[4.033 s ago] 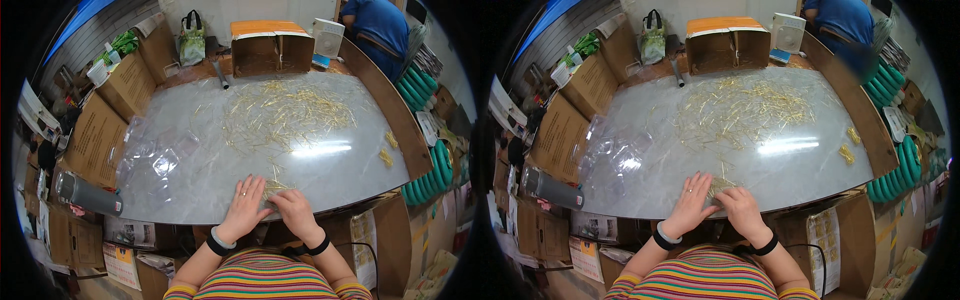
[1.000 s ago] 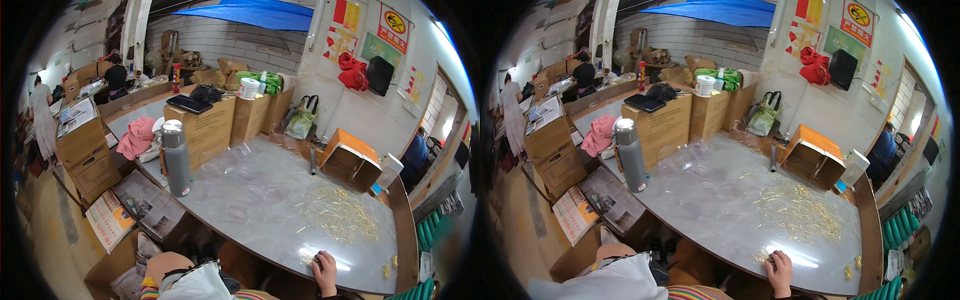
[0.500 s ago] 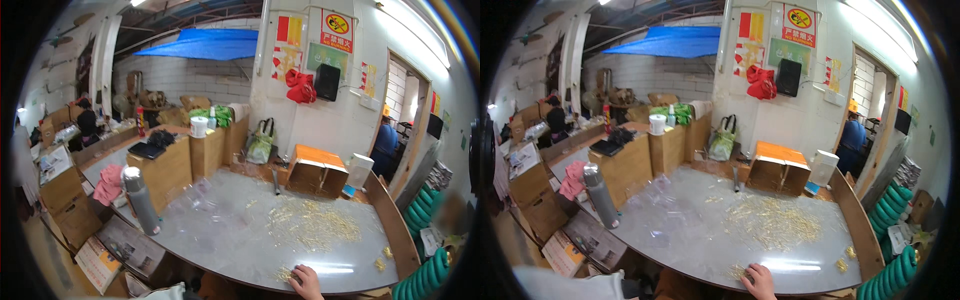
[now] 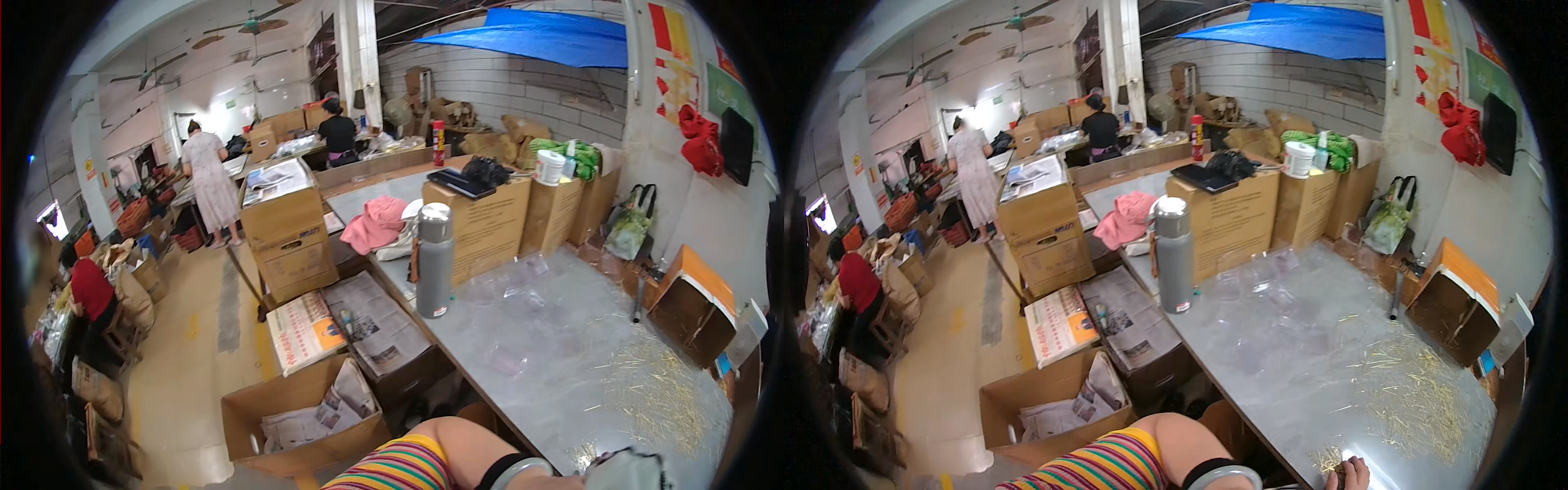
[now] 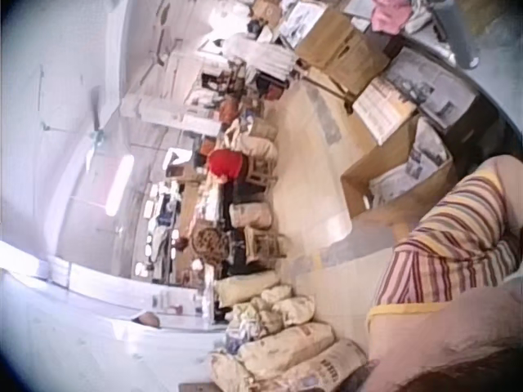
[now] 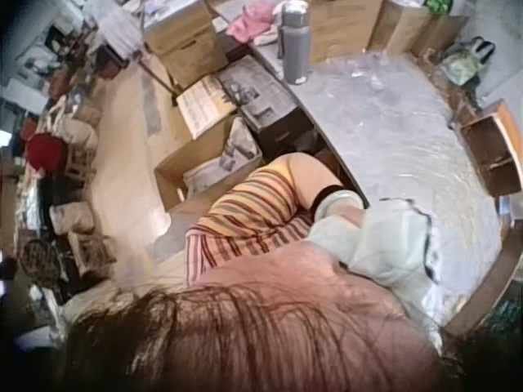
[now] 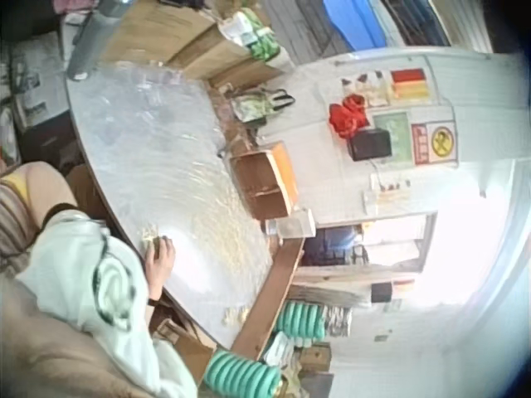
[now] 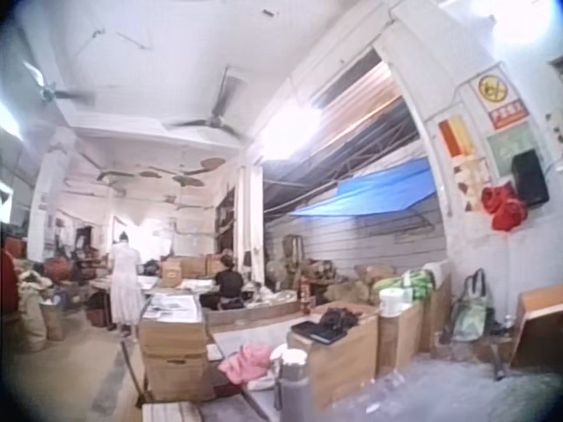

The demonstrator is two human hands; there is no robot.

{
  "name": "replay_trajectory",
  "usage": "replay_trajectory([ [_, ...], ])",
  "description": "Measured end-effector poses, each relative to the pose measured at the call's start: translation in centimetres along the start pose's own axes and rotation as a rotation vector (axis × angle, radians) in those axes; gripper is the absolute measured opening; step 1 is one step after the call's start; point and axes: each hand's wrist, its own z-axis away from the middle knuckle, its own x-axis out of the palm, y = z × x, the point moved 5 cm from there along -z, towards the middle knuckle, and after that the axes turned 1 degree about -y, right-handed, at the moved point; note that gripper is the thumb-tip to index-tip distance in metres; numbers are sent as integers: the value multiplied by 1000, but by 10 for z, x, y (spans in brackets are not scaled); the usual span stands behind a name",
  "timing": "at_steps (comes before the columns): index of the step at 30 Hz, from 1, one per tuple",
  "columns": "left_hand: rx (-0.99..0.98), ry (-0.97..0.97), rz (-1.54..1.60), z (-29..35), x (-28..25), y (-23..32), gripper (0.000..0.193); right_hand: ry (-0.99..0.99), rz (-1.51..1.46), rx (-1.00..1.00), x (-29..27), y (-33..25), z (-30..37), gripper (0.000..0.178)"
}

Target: Sorting small gold-colored metal pins and placing them into plastic bags.

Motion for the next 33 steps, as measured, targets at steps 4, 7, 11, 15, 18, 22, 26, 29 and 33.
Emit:
replay_trajectory([
  [4,-50,0,26,6,2,-4,57,410,472,-763,16,32,17,32],
  [7,-73,-20,40,7,5,-7,57,103,14,-122,11,19,6,27],
  [11,-90,-88,83,-1,14,-10,58,5,138,-325,17,38,16,26],
  [15,-94,-174,94,-15,21,-13,58,-68,-16,82,7,23,10,31],
  [18,-95,-252,124,-29,32,-17,58,29,-47,-24,0,11,10,34],
  [22,-100,-344,154,-45,43,-22,59,15,-57,-82,-2,6,3,33],
  [26,-106,-427,183,-58,52,-24,59,45,-74,-57,-1,8,6,31],
  [29,-114,-481,213,-64,64,-26,60,128,-56,-96,-5,6,12,27],
  [33,-126,-567,270,-74,82,-31,60,111,-88,-52,-14,-7,15,26],
])
